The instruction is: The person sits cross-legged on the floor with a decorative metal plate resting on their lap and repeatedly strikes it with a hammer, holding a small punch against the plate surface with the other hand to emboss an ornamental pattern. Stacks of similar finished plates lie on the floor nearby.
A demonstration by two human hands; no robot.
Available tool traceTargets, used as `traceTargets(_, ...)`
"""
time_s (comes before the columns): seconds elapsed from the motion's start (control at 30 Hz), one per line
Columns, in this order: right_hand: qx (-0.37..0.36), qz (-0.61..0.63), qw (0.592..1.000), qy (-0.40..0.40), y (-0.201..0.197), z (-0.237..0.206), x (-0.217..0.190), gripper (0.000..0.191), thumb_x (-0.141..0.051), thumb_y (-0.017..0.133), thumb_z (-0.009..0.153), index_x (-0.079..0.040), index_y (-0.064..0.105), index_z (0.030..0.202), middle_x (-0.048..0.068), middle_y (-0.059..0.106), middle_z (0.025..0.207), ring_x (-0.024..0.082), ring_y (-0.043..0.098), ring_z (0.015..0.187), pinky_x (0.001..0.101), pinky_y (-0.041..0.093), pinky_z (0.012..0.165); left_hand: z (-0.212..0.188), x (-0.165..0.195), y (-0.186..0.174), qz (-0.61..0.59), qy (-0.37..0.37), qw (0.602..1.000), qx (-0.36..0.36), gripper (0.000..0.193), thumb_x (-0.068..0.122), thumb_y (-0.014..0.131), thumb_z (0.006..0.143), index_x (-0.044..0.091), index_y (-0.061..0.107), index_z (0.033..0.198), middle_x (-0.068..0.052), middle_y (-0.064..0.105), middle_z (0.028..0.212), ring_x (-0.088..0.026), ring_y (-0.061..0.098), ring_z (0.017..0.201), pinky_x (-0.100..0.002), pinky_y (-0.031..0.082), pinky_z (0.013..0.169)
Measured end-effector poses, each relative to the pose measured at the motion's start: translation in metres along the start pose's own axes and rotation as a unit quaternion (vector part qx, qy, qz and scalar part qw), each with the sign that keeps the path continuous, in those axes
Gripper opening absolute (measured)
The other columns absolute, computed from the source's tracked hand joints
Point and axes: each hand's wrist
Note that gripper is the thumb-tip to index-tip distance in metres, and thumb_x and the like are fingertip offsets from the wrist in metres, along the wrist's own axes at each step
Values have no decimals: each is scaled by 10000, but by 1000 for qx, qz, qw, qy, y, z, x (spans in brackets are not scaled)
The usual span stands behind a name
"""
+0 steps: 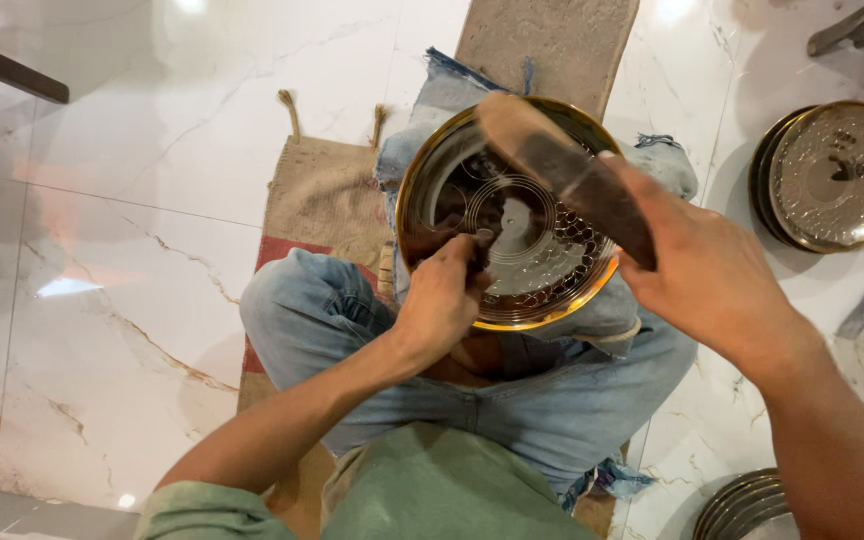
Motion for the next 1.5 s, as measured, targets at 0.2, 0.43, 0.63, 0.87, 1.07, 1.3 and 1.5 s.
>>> traceTargets(0.2, 14, -109, 992, -60, -17, -8, -19, 845, -167, 678, 868, -446, 326, 1584, 68, 654, 997, 269, 729, 753, 420, 602, 618, -5, 0, -3, -4, -49, 999, 8, 248, 100, 729, 923, -21, 552, 1045, -231, 680, 967, -456, 658, 914, -490, 517, 769)
traceTargets(0.43, 271, 167, 944, 86, 79, -19, -15, 834, -215, 779, 885, -191, 369, 1611, 153, 624, 1045, 368, 680, 832, 502, 553, 701, 2, -7, -1, -130, 19, 979, 155, 201, 74, 745, 967, 29, 583, 1078, -98, 716, 926, -198, 702, 806, -329, 574, 738)
traceTargets(0.63, 364, 254, 886, 135, 155, -29, -29, 853, -133, 825, 895, -114, 365, 1614, 219, 645, 1315, 428, 696, 1133, 485, 574, 938, 25, -2, -6, -130, 35, 981, 142, 217, 94, 758, 968, 23, 603, 1102, -76, 704, 938, -140, 679, 806, -296, 579, 725)
traceTargets(0.87, 445, 444, 770, 111, 160, -64, -16, 763, -110, 854, 985, -1, 341, 1541, 158, 635, 1307, 277, 643, 1153, 382, 534, 1052, 18, 10, -8, -117, 19, 992, 35, 431, 112, 761, 920, 5, 569, 1291, -104, 729, 1038, -180, 747, 919, -325, 616, 795)
traceTargets(1.07, 378, 501, 778, 39, 132, -65, -5, 616, -113, 803, 993, -15, 414, 1461, 84, 680, 1068, 157, 675, 986, 304, 532, 971, 9, 6, 12, -68, 0, 998, -1, 501, 91, 755, 878, 49, 582, 1346, -157, 717, 997, -291, 726, 893, -378, 582, 804)
traceTargets(1.3, 317, 354, 879, 33, 57, -31, 18, 841, -168, 859, 873, -54, 346, 1530, 179, 673, 1171, 300, 705, 1006, 431, 571, 882, 9, 0, 14, -44, 47, 998, 24, 470, 79, 731, 912, 32, 569, 1349, -193, 696, 1041, -355, 699, 940, -420, 553, 819)
traceTargets(1.5, 144, 99, 985, 5, 34, -19, 23, 683, -261, 748, 860, -182, 467, 1478, 148, 692, 1171, 407, 705, 971, 513, 576, 798, 13, -3, 15, -47, 43, 998, -8, 470, 61, 725, 889, 40, 587, 1338, -191, 711, 1018, -343, 726, 905, -408, 562, 810)
Point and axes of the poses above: each hand's wrist, its own z-axis towards the middle knuckle, its own y-axis out of the palm, x = y × z
